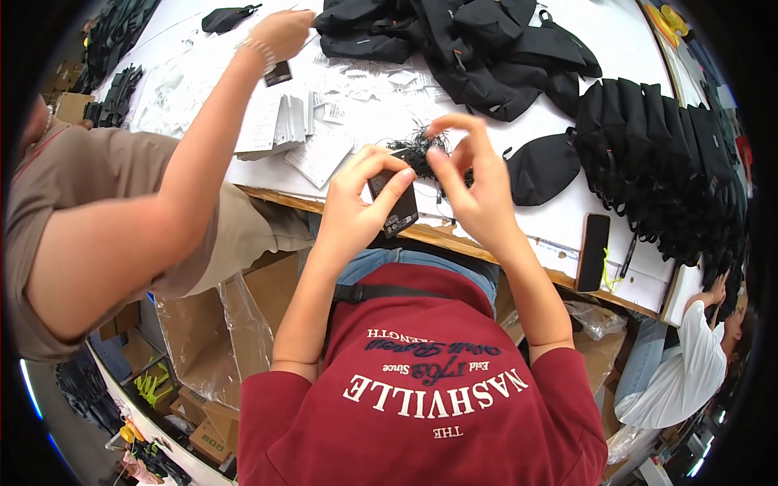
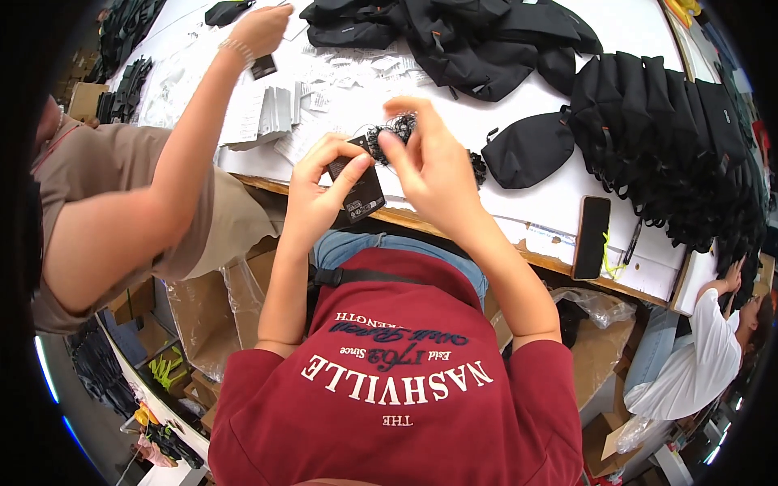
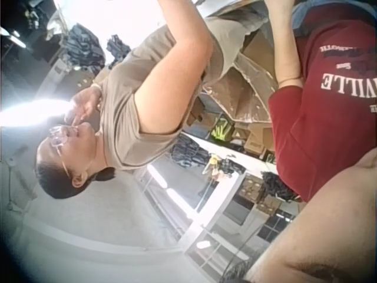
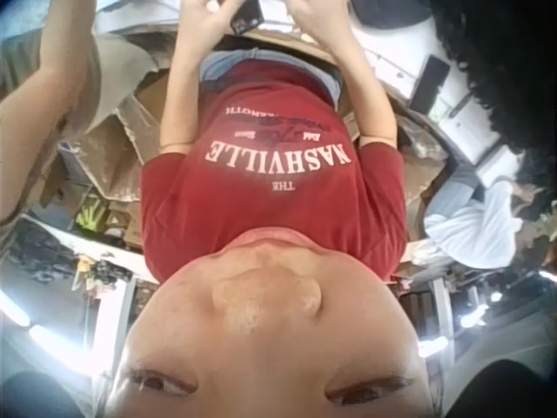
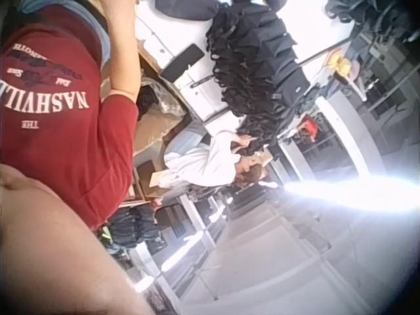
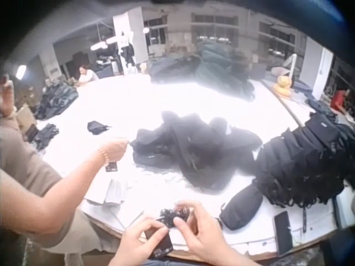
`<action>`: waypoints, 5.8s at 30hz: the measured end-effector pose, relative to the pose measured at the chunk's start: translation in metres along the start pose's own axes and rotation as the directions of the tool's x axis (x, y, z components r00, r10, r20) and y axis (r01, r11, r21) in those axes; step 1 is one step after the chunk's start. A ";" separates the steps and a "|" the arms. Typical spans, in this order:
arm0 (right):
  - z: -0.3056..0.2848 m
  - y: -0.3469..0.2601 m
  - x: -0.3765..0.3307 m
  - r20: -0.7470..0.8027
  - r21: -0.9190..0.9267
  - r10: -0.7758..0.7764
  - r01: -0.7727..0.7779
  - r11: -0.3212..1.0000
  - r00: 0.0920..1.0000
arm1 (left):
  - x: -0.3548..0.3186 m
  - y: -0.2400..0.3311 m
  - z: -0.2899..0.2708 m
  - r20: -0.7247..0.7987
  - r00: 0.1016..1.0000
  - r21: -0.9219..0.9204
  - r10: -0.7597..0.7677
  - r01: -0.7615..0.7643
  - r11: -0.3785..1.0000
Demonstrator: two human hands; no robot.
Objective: Assembling small black electronic or equipment pouches by inserting cards and attaching tags.
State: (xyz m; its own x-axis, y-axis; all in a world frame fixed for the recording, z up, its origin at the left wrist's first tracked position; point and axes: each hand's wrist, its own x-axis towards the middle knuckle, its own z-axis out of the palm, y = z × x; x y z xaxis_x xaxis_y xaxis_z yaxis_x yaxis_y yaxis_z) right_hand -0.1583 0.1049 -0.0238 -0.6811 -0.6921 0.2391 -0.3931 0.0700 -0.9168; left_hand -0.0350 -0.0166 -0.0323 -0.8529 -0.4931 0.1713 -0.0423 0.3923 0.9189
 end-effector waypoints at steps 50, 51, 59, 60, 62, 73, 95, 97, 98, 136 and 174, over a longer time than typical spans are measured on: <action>-0.049 0.022 -0.043 0.343 0.508 0.298 -0.443 0.739 0.891 | 0.021 -0.002 0.047 0.356 0.933 -0.507 -0.044 0.233 0.830; -0.051 0.022 -0.042 0.368 0.507 0.327 -0.482 0.715 0.871 | 0.030 -0.004 0.051 0.301 0.953 -0.505 -0.026 0.183 0.843; -0.062 0.032 -0.045 0.157 0.593 0.369 -0.386 0.707 0.916 | 0.149 -0.083 0.096 -0.132 0.989 0.184 0.061 -0.036 0.982; -0.062 0.031 -0.046 0.156 0.601 0.371 -0.386 0.700 0.915 | 0.152 -0.088 0.098 -0.134 0.989 0.180 0.069 -0.044 0.983; -0.063 0.032 -0.048 0.137 0.586 0.390 -0.392 0.709 0.910 | 0.152 -0.087 0.101 -0.121 0.953 0.360 0.277 -0.218 0.907; -0.043 0.048 -0.034 -0.335 0.099 0.267 -0.248 0.964 0.904 | 0.074 -0.012 0.066 0.483 0.849 -0.458 -0.216 0.455 0.764; -0.065 0.029 -0.047 0.005 0.654 0.174 -0.135 0.745 0.985 | 0.022 0.027 0.050 0.217 0.967 -0.605 -0.130 0.238 0.760; -0.066 0.026 -0.048 0.061 0.739 0.231 -0.200 0.643 0.971 | 0.022 0.036 0.054 0.218 0.964 -0.518 -0.154 0.248 0.819; -0.064 0.028 -0.049 0.068 0.724 0.191 -0.180 0.665 0.979 | 0.021 0.033 0.057 0.227 0.967 -0.480 -0.115 0.214 0.851; -0.029 0.020 -0.046 -0.175 0.768 0.278 -0.046 0.639 0.945 | 0.021 0.039 0.063 0.269 0.963 -0.261 -0.030 0.103 0.960; -0.051 0.047 0.019 -0.163 -0.607 0.020 -0.116 0.786 0.986 | 0.010 0.024 0.057 0.260 0.902 -0.083 0.344 -0.334 0.939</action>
State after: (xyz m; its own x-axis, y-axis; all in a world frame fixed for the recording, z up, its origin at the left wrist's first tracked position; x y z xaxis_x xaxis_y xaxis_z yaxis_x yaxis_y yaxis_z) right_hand -0.2209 0.1314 -0.0457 -0.7804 -0.5640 0.2699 -0.6049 0.5717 -0.5544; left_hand -0.0740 0.0325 -0.0289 -0.9194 -0.1074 0.3783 0.2888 0.4686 0.8349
